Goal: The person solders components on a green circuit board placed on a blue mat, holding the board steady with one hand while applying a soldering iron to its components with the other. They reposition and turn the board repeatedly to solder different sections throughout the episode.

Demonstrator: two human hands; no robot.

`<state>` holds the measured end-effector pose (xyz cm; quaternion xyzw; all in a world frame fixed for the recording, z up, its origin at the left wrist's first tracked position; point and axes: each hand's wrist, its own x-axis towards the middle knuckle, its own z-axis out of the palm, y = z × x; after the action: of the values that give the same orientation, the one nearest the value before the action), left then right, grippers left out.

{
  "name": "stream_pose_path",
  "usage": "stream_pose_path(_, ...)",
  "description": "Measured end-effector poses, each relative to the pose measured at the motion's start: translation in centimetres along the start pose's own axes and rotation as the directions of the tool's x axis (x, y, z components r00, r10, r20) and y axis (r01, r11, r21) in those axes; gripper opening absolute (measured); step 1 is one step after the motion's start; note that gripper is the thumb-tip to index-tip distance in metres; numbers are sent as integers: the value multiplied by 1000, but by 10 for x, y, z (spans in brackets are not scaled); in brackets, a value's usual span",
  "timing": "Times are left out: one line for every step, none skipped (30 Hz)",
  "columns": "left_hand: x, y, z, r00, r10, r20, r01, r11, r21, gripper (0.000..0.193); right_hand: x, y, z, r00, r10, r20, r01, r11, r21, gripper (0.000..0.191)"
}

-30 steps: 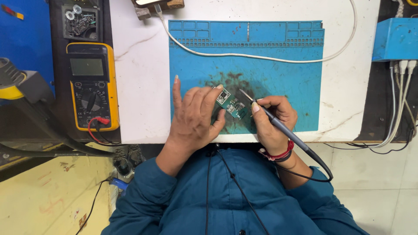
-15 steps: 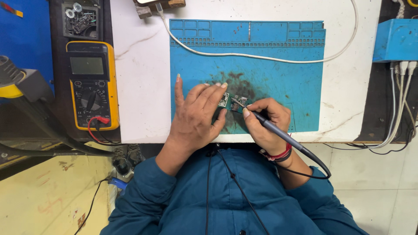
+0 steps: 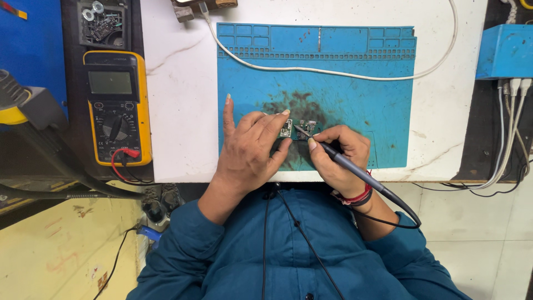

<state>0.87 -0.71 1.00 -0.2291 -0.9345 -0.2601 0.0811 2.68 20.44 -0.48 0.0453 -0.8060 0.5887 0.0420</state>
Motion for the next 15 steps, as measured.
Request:
stream_pose_path(0, 0, 0, 1000, 0, 2, 0, 1000, 0, 51, 0, 0, 0, 1000, 7, -1, -7, 1000, 7, 10)
stream_pose_path(0, 0, 0, 1000, 0, -1, 0, 1000, -2, 51, 0, 0, 0, 1000, -3, 1, 3, 1000, -6, 10)
stream_pose_path(0, 0, 0, 1000, 1, -4, -1, 1000, -4, 50, 1, 0, -1, 1000, -14, 3, 14, 1000, -19, 10)
stream_pose_path(0, 0, 0, 1000, 2, -6, -2, 1000, -6, 50, 1, 0, -1, 1000, -24, 6, 25, 999, -31, 9)
stream_pose_path(0, 0, 0, 1000, 1, -5, -1, 1000, -7, 50, 1, 0, -1, 1000, -18, 5, 18, 1000, -22, 9)
stream_pose_path(0, 0, 0, 1000, 0, -4, 0, 1000, -8, 50, 1, 0, -1, 1000, -12, 4, 12, 1000, -13, 9)
stream_pose_path(0, 0, 0, 1000, -1, -3, 1, 1000, -9, 50, 1, 0, -1, 1000, -6, 3, 6, 1000, -4, 9)
stream_pose_path(0, 0, 0, 1000, -1, -5, 1, 1000, -12, 49, 1, 0, -1, 1000, -8, 9, 8, 1000, -4, 9)
stream_pose_path(1, 0, 0, 1000, -1, -6, 1, 1000, -14, 49, 1, 0, -1, 1000, -11, 14, 11, 1000, -5, 9)
stream_pose_path(1, 0, 0, 1000, -2, -8, 1, 1000, -16, 49, 1, 0, -1, 1000, -14, 20, 14, 1000, -5, 9)
stream_pose_path(1, 1, 0, 1000, -3, -7, 3, 1000, -17, 49, 1, 0, -1, 1000, -14, 20, 14, 1000, 0, 9)
stream_pose_path(0, 1, -1, 1000, -4, -5, 4, 1000, -17, 48, 1, -1, -1, 1000, -13, 20, 13, 1000, 4, 9)
stream_pose_path(0, 1, -1, 1000, -5, -4, 5, 1000, -18, 48, 1, -1, -1, 1000, -13, 19, 13, 1000, 9, 9)
stream_pose_path(0, 1, -1, 1000, -5, -5, 5, 1000, -18, 48, 1, -1, -1, 1000, -20, 20, 20, 1000, 2, 9)
stream_pose_path(0, 1, -1, 1000, -4, -5, 4, 1000, -17, 48, 1, 0, -1, 999, -28, 22, 28, 1000, -4, 9)
